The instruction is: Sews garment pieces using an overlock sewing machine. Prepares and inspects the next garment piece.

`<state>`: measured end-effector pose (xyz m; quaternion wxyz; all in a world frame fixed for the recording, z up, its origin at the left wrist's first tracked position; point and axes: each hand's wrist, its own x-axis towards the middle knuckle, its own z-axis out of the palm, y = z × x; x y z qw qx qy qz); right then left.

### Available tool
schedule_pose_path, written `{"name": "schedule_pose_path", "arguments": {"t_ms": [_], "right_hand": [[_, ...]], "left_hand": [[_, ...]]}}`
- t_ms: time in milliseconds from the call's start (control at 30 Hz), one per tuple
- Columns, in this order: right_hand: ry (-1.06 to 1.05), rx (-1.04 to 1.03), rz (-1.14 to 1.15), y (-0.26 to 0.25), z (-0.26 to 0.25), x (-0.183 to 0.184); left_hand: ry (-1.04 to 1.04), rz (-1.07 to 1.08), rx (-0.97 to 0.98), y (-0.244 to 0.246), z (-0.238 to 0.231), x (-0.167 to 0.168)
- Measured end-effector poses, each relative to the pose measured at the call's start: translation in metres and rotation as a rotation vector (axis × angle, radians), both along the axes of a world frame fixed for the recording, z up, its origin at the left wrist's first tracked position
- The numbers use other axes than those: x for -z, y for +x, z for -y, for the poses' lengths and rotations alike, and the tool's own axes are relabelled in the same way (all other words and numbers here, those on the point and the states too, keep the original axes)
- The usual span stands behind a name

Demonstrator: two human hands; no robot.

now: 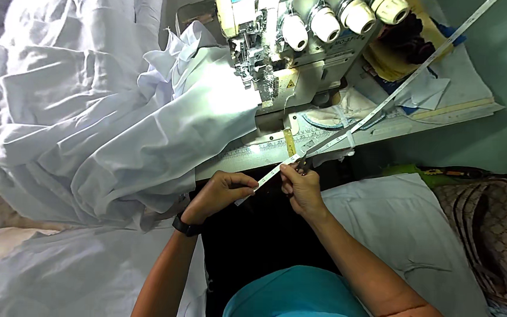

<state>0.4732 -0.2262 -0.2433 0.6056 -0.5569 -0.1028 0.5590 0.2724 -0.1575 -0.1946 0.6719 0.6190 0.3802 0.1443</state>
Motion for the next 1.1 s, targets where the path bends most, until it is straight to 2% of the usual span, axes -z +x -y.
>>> {"name": "schedule_pose_path", "arguments": {"t_ms": [133, 233, 367, 733, 833, 933, 1100], "right_hand": [[0.055, -0.532, 0.156, 0.001, 0.025, 0.003], [0.03, -0.672, 0.036, -0.005, 0.038, -0.005], [0.002, -0.618, -0.213, -0.005, 0.038, -0.018], [-0.041, -0.53, -0.305, -0.017, 0.026, -0.031], [-0.004, -0.471, -0.316, -0.02, 0.024, -0.035], [0.151, -0.433, -0.164, -0.009, 0.004, -0.04], [0.386, -0.134, 0.375, -0.002, -0.057, -0.024]], "left_hand": [[0.07, 0.054, 0.09, -0.005, -0.01, -0.005], [0.116, 0.022, 0.182, -0.004, -0.018, -0.01], [0.144, -0.004, 0.283, -0.003, -0.024, -0.011], [0.139, -0.006, 0.357, 0.003, -0.025, -0.012], [0.148, -0.088, 0.337, -0.003, -0.026, -0.013], [0.328, -0.233, 0.231, -0.015, -0.028, -0.031], [0.549, -0.104, -0.052, -0.018, -0.033, -0.062]]}}
